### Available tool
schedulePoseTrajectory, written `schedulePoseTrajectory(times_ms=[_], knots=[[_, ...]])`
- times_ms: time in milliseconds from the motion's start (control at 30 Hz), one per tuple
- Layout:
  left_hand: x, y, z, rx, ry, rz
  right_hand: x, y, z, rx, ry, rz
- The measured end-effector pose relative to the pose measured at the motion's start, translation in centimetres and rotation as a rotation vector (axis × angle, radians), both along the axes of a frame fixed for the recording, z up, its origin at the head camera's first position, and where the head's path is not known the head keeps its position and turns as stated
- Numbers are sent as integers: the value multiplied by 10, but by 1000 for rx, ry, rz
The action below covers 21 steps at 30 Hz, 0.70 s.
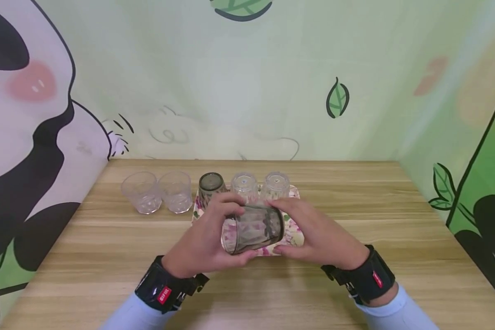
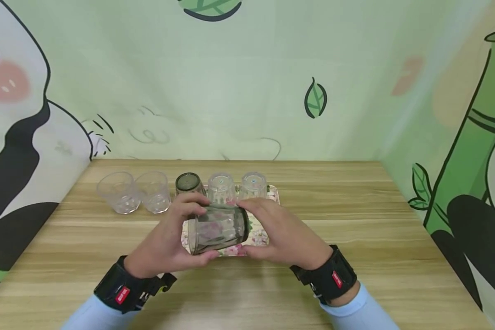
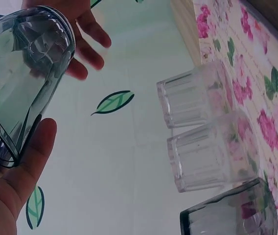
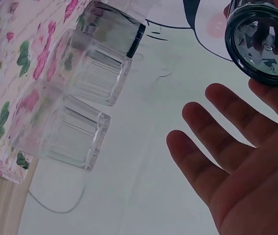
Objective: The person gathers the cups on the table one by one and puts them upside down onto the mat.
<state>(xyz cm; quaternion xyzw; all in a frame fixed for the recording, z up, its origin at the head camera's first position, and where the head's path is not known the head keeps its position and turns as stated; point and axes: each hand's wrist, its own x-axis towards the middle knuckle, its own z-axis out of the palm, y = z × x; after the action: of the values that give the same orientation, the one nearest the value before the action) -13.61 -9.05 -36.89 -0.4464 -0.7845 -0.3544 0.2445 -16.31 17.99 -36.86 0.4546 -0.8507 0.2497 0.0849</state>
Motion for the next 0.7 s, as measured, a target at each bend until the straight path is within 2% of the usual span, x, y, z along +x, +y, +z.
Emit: schedulePoseTrajectory(times_ms=[200, 700], knots=[[-1, 5, -4, 8, 29, -23, 1, -1, 0, 7, 1, 3], [0, 3, -7, -11, -19, 2, 3, 1, 3, -53, -46, 11]])
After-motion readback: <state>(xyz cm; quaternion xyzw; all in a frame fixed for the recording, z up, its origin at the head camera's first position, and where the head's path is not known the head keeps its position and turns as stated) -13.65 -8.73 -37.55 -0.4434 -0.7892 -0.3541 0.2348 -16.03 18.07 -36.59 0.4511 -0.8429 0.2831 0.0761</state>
